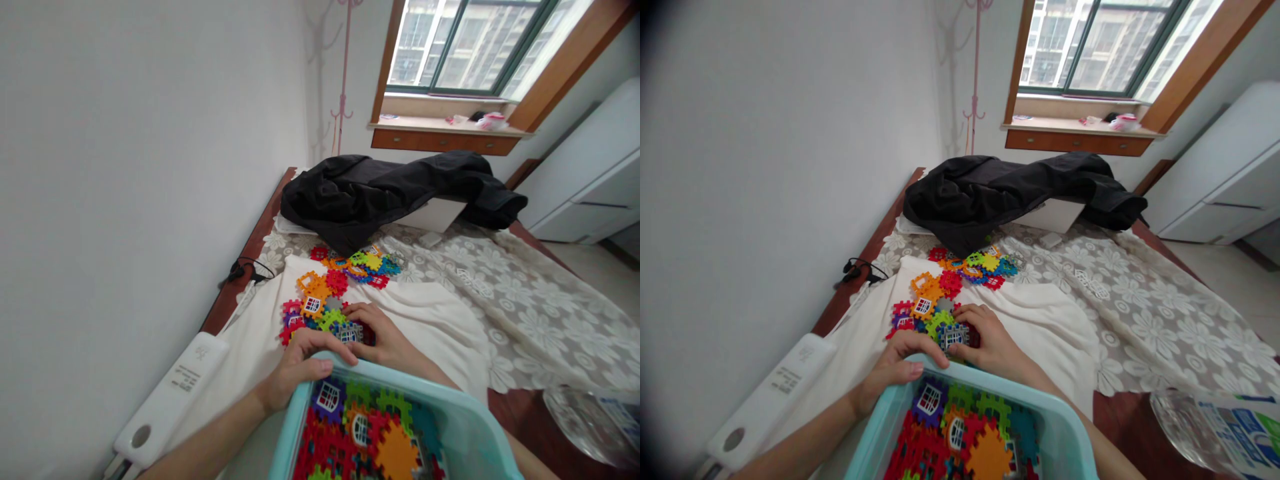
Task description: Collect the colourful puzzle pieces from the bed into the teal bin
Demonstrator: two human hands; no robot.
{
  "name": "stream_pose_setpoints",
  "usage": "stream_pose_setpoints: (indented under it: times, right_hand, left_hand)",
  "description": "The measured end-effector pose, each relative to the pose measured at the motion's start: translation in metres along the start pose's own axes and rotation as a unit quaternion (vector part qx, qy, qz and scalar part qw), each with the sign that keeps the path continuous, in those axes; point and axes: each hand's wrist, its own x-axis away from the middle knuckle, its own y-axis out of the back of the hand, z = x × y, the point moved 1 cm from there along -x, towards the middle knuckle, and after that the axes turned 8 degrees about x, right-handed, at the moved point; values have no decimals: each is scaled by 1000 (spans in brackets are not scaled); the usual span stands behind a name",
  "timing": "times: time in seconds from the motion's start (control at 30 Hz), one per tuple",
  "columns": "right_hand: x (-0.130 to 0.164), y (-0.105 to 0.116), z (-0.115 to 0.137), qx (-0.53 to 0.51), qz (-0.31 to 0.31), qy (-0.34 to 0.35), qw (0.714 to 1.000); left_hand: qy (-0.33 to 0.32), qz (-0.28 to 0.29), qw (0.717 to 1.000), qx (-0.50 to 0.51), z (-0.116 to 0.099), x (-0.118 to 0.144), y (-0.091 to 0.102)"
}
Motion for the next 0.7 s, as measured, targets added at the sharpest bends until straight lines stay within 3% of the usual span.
stream_pose_setpoints:
  times: [0.17,0.37,0.7]
  right_hand:
    - [4,2,4,-92,-3,-37,995]
    - [3,5,10,-137,33,-3,990]
    - [11,3,6,-212,82,-87,970]
  left_hand:
    - [-14,14,999,-30,0,-3,3]
    - [-26,17,998,-63,3,-5,9]
    - [-16,19,999,-42,4,-3,10]
